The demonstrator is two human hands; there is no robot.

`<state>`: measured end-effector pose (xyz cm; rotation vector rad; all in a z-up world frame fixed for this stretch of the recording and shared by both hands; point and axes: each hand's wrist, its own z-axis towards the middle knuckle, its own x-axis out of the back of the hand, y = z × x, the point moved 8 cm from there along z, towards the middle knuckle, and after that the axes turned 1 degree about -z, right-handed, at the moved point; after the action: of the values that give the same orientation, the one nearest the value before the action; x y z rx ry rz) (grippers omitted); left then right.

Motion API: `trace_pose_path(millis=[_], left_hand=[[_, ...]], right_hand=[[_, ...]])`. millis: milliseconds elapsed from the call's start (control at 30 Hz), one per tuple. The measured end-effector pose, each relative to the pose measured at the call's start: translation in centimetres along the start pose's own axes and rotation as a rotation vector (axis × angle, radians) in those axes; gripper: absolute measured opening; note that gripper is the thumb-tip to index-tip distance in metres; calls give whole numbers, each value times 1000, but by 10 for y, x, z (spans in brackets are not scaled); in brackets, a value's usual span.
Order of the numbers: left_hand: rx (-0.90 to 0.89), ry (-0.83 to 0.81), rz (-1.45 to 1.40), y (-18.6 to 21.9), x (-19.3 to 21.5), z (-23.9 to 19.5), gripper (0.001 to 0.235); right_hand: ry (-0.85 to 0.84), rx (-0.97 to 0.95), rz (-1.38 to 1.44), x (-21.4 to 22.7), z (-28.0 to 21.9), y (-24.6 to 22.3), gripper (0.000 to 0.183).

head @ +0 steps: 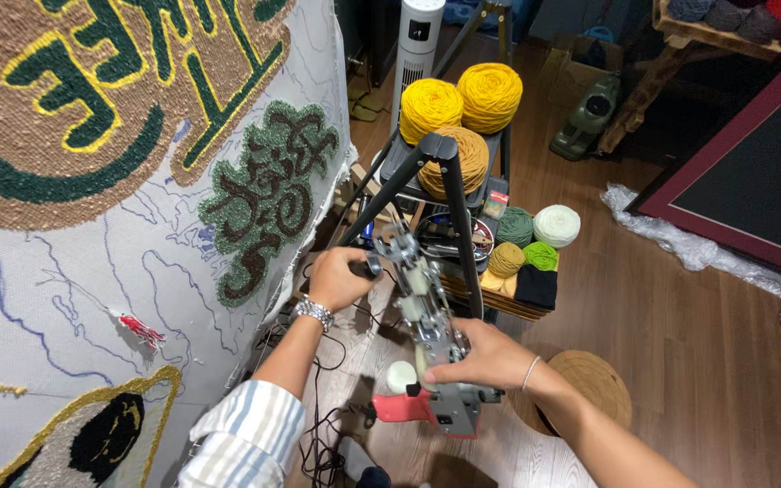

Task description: The person threads white yarn into a tufting gun and then uses the tool to apply yarn to a large canvas featuring a stylized owl design. The person moves the gun across the surface to fill in sections of the artwork with tufted yarn.

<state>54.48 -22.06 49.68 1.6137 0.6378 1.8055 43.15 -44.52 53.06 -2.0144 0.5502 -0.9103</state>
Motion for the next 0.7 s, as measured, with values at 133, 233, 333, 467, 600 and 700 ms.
trace_pose_path(millis=[133,233,333,467,600,700], left_hand=[[-8,-32,69,-11,-23,-6,22],[-5,-58,24,-24,-45,-5,20],[-62,-117,24,-35,-74,-1,11],[-145,-88,-11,-47,-95,12,16],[-38,-75,-16,-71,-110,25,53],[197,-96,-142,-95,-130,35,101]], right_hand=[[22,-109,94,-13,6,51,54],[105,-43,75,-17,10,74,61],[153,13,-26,-21,15,98,53],[367,-69,31,-22,25,140,71],[513,-194,85,-28,35,177,75],[643,-204,77,-34,47,189,71]])
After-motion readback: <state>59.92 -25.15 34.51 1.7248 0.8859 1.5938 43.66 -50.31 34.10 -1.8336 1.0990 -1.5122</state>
